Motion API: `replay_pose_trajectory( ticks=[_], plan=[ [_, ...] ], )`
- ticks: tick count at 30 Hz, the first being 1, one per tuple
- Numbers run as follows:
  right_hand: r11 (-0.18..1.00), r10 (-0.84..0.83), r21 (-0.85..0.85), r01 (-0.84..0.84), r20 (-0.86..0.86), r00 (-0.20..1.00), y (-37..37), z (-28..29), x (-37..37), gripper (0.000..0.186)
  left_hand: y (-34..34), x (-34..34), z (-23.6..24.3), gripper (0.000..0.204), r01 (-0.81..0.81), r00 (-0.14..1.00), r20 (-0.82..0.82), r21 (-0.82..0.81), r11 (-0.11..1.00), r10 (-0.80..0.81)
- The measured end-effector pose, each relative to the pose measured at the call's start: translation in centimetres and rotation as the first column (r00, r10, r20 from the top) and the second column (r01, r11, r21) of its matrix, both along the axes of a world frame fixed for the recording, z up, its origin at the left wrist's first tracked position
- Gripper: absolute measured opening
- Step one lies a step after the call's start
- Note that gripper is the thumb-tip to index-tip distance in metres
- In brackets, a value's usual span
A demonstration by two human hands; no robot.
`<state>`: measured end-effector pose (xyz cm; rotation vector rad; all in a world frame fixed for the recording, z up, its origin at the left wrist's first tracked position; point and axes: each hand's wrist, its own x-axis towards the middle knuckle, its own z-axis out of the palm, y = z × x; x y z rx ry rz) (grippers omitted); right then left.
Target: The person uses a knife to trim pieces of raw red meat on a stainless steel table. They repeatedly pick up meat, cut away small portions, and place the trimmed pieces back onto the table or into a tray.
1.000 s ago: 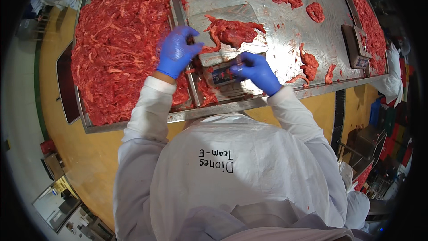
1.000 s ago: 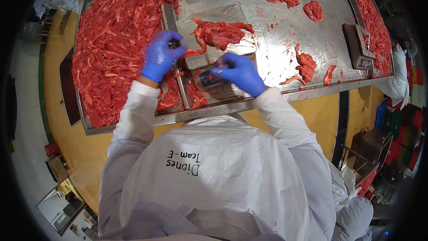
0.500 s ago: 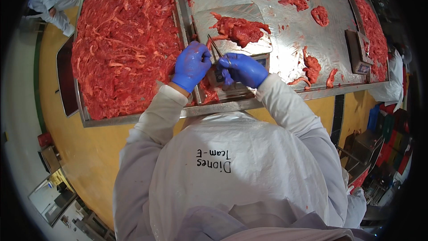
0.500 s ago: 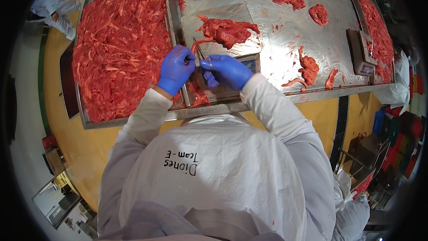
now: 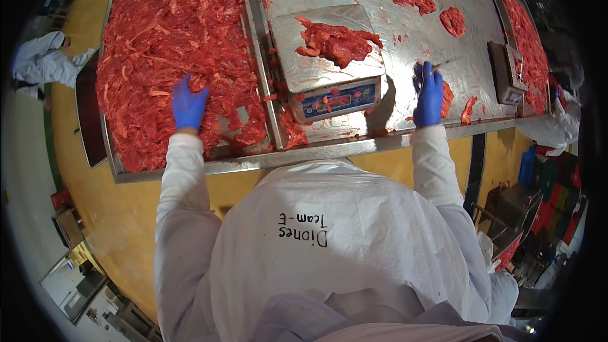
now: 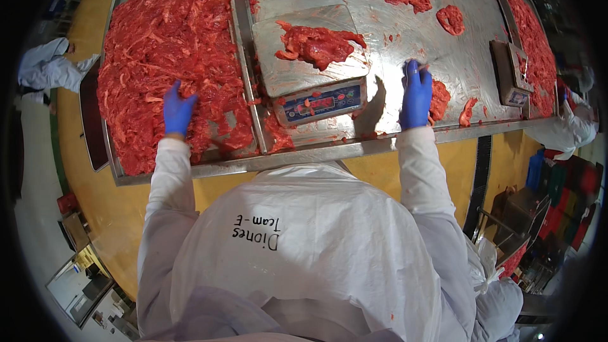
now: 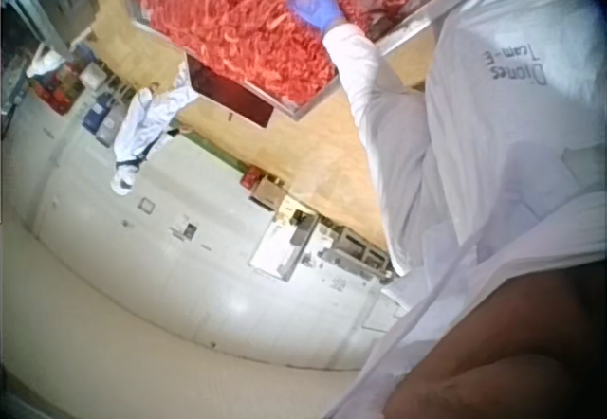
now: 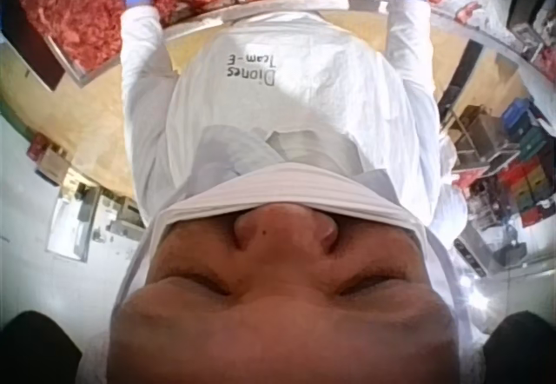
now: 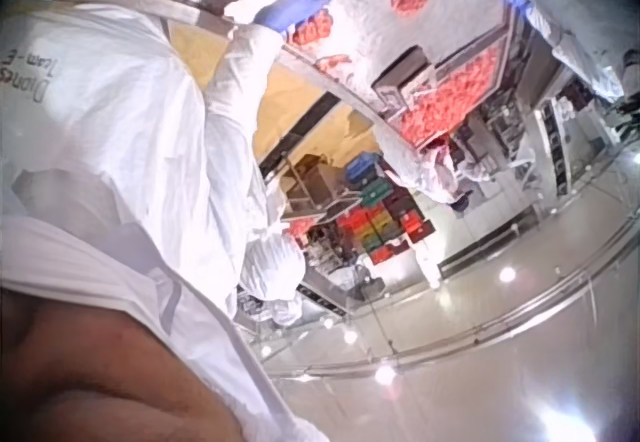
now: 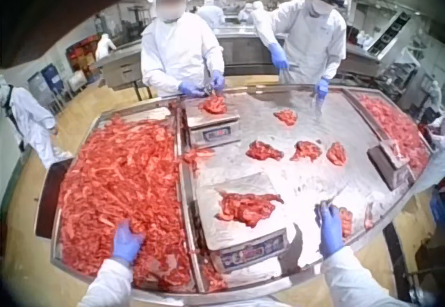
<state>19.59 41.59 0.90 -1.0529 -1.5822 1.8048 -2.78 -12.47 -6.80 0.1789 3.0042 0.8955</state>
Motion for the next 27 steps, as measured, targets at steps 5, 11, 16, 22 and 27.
replay_pose_trajectory(
  ticks=[5, 11, 16, 22, 27],
  plan=[
    [0.905, 0.205, 0.345, -0.251, 0.163, 0.965, -7.4, 2.7, -8.7, 0.081, 21.2, 1.0, 8.7, 0.089, 0.390, 0.905, -0.216, 0.078, 0.917, -0.366],
    [0.838, 0.449, -0.212, -0.502, -0.254, 0.857, -8.9, 4.1, -10.5, 0.057, 25.9, 4.5, 12.4, 0.088, 0.488, 0.785, 0.120, 0.485, 0.726, -0.608],
    [0.932, 0.337, 0.189, -0.310, -0.133, 0.932, -2.8, 3.1, -6.6, 0.056, 15.1, 0.8, 9.3, 0.076, 0.477, 0.855, -0.200, -0.058, 0.877, -0.479],
    [0.923, 0.377, 0.170, -0.346, -0.205, 0.903, -3.9, 1.5, -4.7, 0.060, 14.8, 9.5, 5.5, 0.031, 0.467, 0.873, 0.155, 0.013, 0.884, -0.463],
    [0.964, 0.252, 0.142, -0.227, -0.195, 0.948, -0.8, 0.7, -3.4, 0.052, 15.9, 6.6, 7.8, 0.015, 0.329, 0.807, 0.448, 0.202, 0.923, -0.385]
  ],
)
